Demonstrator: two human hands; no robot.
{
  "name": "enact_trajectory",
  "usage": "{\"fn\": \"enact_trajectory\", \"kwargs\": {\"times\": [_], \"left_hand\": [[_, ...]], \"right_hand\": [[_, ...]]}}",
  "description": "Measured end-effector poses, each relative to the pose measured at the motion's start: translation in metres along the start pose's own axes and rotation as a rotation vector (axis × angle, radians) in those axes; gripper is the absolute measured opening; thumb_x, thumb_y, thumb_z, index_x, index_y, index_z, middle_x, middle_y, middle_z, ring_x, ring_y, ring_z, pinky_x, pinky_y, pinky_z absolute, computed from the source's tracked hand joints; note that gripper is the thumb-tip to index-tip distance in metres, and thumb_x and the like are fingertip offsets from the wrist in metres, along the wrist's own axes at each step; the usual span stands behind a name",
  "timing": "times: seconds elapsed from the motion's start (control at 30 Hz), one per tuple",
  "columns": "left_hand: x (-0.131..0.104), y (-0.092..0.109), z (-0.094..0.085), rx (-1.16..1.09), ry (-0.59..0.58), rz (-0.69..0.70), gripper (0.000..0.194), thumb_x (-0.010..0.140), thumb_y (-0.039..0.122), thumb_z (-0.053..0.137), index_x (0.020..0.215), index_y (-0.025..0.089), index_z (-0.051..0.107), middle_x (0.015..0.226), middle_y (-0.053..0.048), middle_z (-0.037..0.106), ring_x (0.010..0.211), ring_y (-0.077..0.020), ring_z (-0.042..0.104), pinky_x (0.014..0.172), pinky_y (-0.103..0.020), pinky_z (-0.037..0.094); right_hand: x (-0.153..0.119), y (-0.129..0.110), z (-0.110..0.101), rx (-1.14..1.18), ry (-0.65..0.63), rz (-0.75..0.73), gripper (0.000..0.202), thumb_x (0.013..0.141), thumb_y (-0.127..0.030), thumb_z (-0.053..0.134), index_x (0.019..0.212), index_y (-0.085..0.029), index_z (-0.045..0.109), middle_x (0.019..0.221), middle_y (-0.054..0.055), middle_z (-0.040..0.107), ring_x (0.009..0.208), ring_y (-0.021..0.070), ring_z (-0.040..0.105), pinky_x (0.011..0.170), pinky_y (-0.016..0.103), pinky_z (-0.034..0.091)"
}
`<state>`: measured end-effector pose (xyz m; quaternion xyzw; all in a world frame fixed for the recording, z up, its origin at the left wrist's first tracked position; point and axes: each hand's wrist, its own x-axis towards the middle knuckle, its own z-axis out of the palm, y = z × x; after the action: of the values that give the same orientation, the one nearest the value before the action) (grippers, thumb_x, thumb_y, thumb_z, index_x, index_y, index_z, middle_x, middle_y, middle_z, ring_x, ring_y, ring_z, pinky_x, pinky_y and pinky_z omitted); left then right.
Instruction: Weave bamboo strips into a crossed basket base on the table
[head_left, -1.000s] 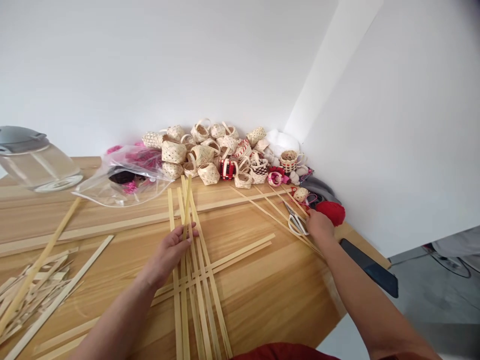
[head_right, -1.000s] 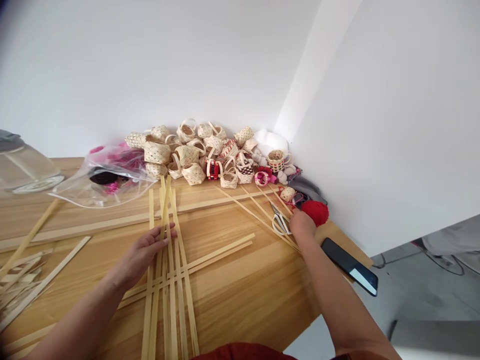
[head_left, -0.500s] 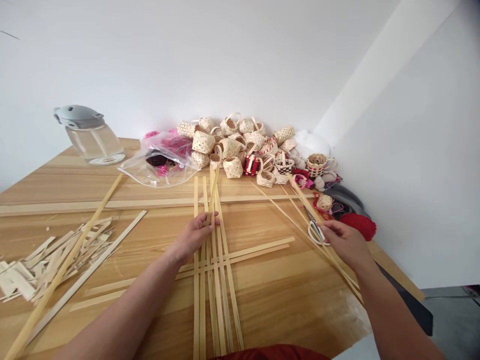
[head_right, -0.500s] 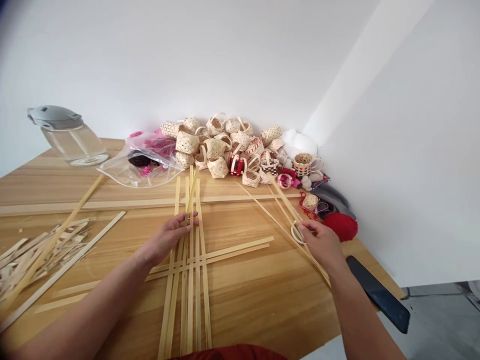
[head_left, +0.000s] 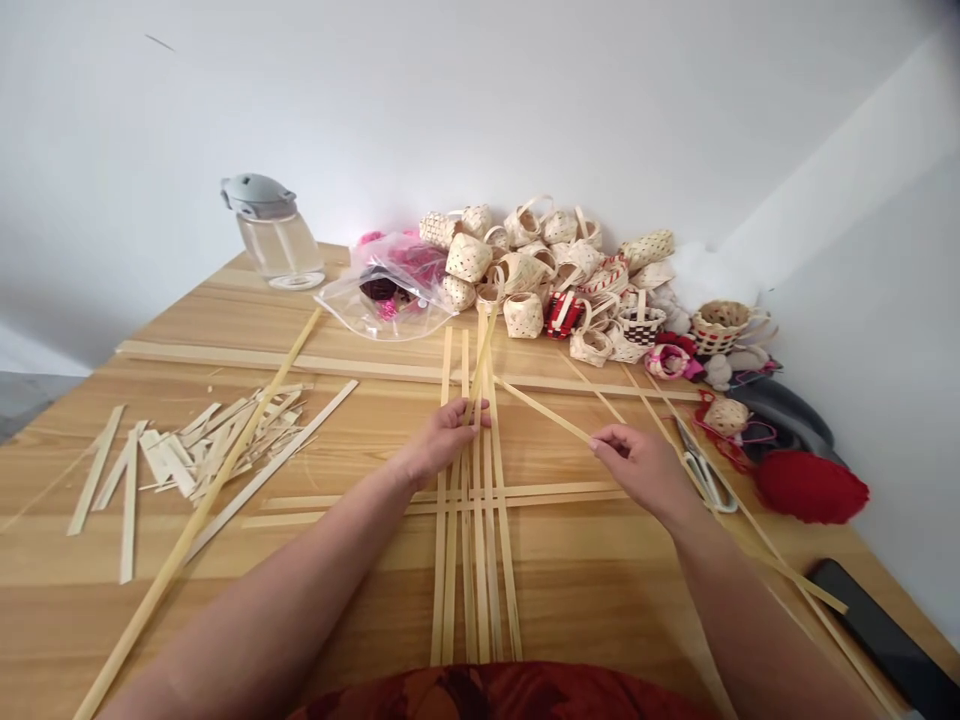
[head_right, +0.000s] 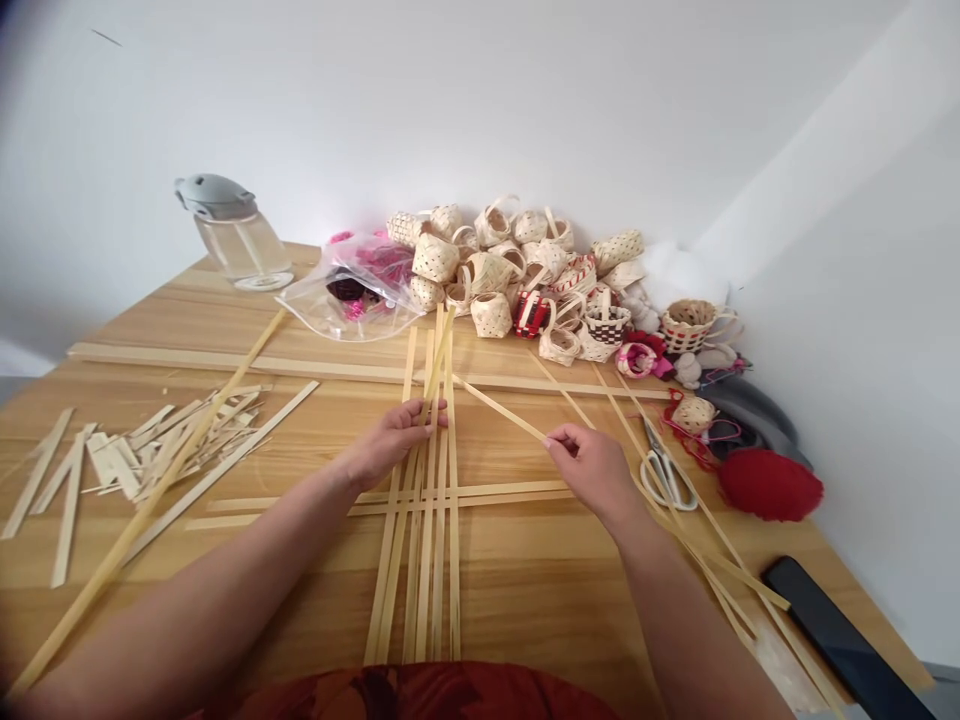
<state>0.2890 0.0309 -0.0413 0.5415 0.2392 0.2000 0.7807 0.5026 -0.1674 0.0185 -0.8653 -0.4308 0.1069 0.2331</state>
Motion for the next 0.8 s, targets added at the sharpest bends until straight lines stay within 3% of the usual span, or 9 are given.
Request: {"fn": "enact_trajectory", "kwargs": {"times": [0.27, 0.53, 0.6, 0.7, 0.8], "left_hand": [[0.002, -0.002, -0.001, -0.042, -0.012, 0.018, 0.038, 0.074, 0.014, 0.066, 0.112, 0.016, 0.064, 0.104, -0.006, 0.071, 0.108, -0.0224, 0.062, 0.105, -0.039, 0.039], [0.004, -0.006, 0.0, -0.051, -0.015, 0.025, 0.039, 0.077, 0.011, 0.063, 0.116, 0.014, 0.063, 0.104, -0.008, 0.072, 0.104, -0.0224, 0.063, 0.101, -0.039, 0.043], [0.004, -0.007, 0.001, -0.034, -0.014, 0.037, 0.037, 0.079, 0.01, 0.059, 0.115, 0.014, 0.062, 0.105, -0.008, 0.072, 0.104, -0.0218, 0.064, 0.1, -0.038, 0.045], [0.004, -0.005, 0.003, 0.054, 0.021, 0.016, 0.04, 0.08, 0.009, 0.056, 0.12, 0.014, 0.059, 0.108, -0.009, 0.071, 0.105, -0.0212, 0.064, 0.099, -0.037, 0.047], [0.002, -0.002, 0.005, 0.195, 0.06, 0.01, 0.044, 0.082, 0.007, 0.054, 0.125, 0.014, 0.056, 0.112, -0.01, 0.071, 0.109, -0.0211, 0.064, 0.101, -0.037, 0.046]], "right_hand": [[0.044, -0.032, 0.012, 0.039, -0.038, -0.127, 0.019, 0.083, -0.036, 0.058, 0.084, -0.023, 0.072, 0.081, 0.001, 0.075, 0.07, 0.0189, 0.065, 0.064, 0.029, 0.043], [0.071, -0.074, 0.066, -0.002, -0.301, -0.408, 0.027, 0.091, -0.027, 0.05, 0.088, -0.025, 0.077, 0.094, 0.003, 0.077, 0.086, 0.0223, 0.068, 0.077, 0.033, 0.048], [0.069, -0.074, 0.071, -0.005, -0.309, -0.477, 0.03, 0.092, -0.025, 0.047, 0.095, -0.025, 0.076, 0.102, 0.004, 0.076, 0.093, 0.0233, 0.068, 0.083, 0.035, 0.049], [0.063, -0.059, 0.068, 0.014, -0.185, -0.442, 0.037, 0.093, -0.03, 0.05, 0.126, -0.026, 0.066, 0.13, 0.006, 0.067, 0.111, 0.026, 0.064, 0.093, 0.039, 0.049], [0.058, -0.036, 0.06, -0.036, -0.191, -0.369, 0.036, 0.091, -0.039, 0.055, 0.123, -0.027, 0.068, 0.123, 0.006, 0.07, 0.109, 0.0285, 0.066, 0.092, 0.044, 0.051]]}}
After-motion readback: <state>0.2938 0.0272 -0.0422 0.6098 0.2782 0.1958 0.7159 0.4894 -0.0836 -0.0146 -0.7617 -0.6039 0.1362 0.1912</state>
